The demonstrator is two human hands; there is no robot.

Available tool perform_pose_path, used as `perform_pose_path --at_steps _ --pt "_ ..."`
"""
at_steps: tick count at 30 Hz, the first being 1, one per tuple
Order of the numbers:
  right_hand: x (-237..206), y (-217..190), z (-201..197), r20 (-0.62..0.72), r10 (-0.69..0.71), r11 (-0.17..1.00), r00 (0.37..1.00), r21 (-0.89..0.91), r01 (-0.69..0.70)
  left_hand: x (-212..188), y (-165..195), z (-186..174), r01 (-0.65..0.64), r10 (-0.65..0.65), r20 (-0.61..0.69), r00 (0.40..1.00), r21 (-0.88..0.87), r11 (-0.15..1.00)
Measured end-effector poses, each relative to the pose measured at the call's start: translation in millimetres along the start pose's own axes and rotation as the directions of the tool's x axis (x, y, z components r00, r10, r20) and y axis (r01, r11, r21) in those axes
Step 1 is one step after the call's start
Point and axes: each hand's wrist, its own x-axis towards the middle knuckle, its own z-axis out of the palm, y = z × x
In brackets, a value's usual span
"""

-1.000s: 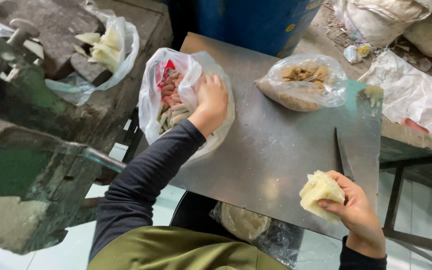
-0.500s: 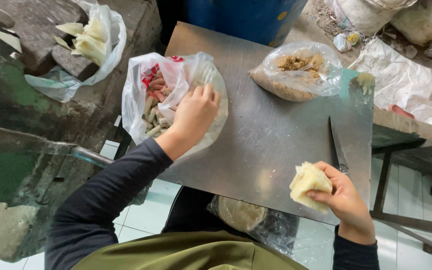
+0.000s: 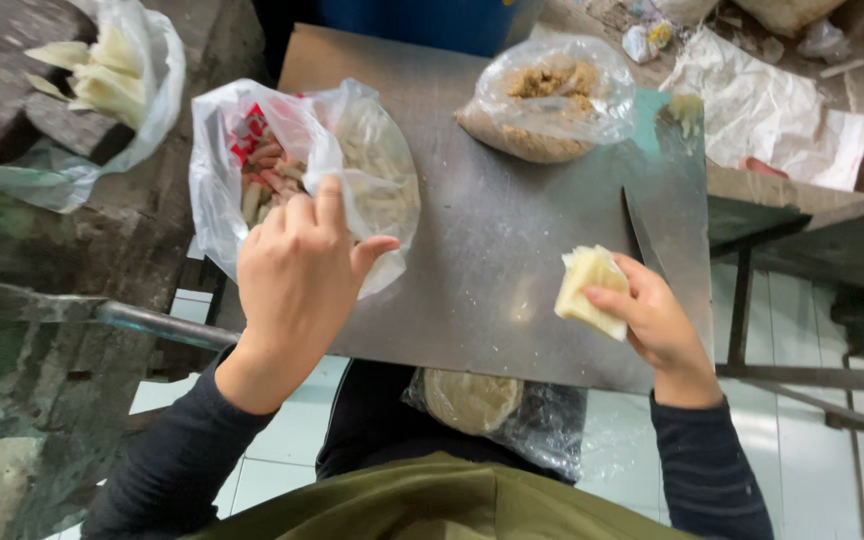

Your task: The person sits at a metal table and peels thin layers off round flat dough cakes by hand, stacking the separated pieces. They cut a flat cake with a knife, wrap pieces in plastic wrap, and handle a bag of pale stick-shaped food items on the table.

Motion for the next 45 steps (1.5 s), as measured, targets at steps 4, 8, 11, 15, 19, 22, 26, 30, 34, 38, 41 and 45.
perform_pose_path --at_steps 4,8,11,15,19,22,26,30,34,38,41,45 --pt "39.7 -7.7 15.1 0.151 -0.01 0.994 0.988 -0.108 0.026 -1.7 5.3 34.8 -0.017 0.017 -0.017 1.0 -0.009 1.0" --pt "113.1 -9.6 39.4 0.265 0.029 0.999 0.964 -0.032 -0.021 14.0 18.0 50.4 -0.215 0.117 -0.384 0.916 -0.222 0.951" --pt "161.9 -0.9 61.1 0.272 -0.02 0.992 0.962 -0.115 0.053 7.0 34.1 43.1 -0.302 0.108 -0.457 0.883 -0.377 0.875" --pt "180.8 15.2 80.0 0.09 -0.233 0.639 0.968 -0.736 0.223 -42.7 55.1 28.5 -0.455 0.255 -0.401 0.88 -0.551 0.7" --pt "130.4 7.9 77.1 0.289 -0.763 -0.001 0.578 -0.895 0.447 -114.4 75.9 40.7 -0.374 0.512 -0.079 0.856 -0.779 0.504" --pt "30.5 -6.4 56.1 0.212 -0.64 0.334 0.739 -0.789 0.515 -170.4 97.5 75.6 -0.172 0.583 0.235 0.778 -0.813 0.557" --pt "-121.7 -0.8 31.7 0.024 -0.526 0.538 0.85 -0.766 0.354 -218.2 107.5 134.4 0.056 0.556 0.341 0.758 -0.883 0.466" --pt "-194.0 42.4 -5.2 -0.256 -0.37 0.73 0.893 -0.675 0.109 -229.2 107.1 156.1 0.221 0.325 0.365 0.873 -0.888 0.403" --pt "-183.9 96.2 -38.3 -0.146 -0.285 0.43 0.947 -0.903 -0.01 -195.3 100.2 171.4 0.186 -0.079 0.214 0.974 -0.543 0.819" --pt "-156.4 187.0 29.4 0.251 -0.289 0.769 0.924 -0.513 0.38 -207.9 111.5 200.9 0.12 -0.021 0.263 0.965 -0.369 0.922" --pt "-148.6 225.9 76.7 0.307 -0.404 0.478 0.862 -0.732 0.485 -217.9 111.4 233.4 0.029 0.031 0.215 0.976 -0.269 0.963" --pt "-140.7 222.4 73.1 0.279 -0.467 0.369 0.839 -0.801 0.472 -202.3 90.5 260.0 0.121 -0.045 0.325 0.945 -0.217 0.969"
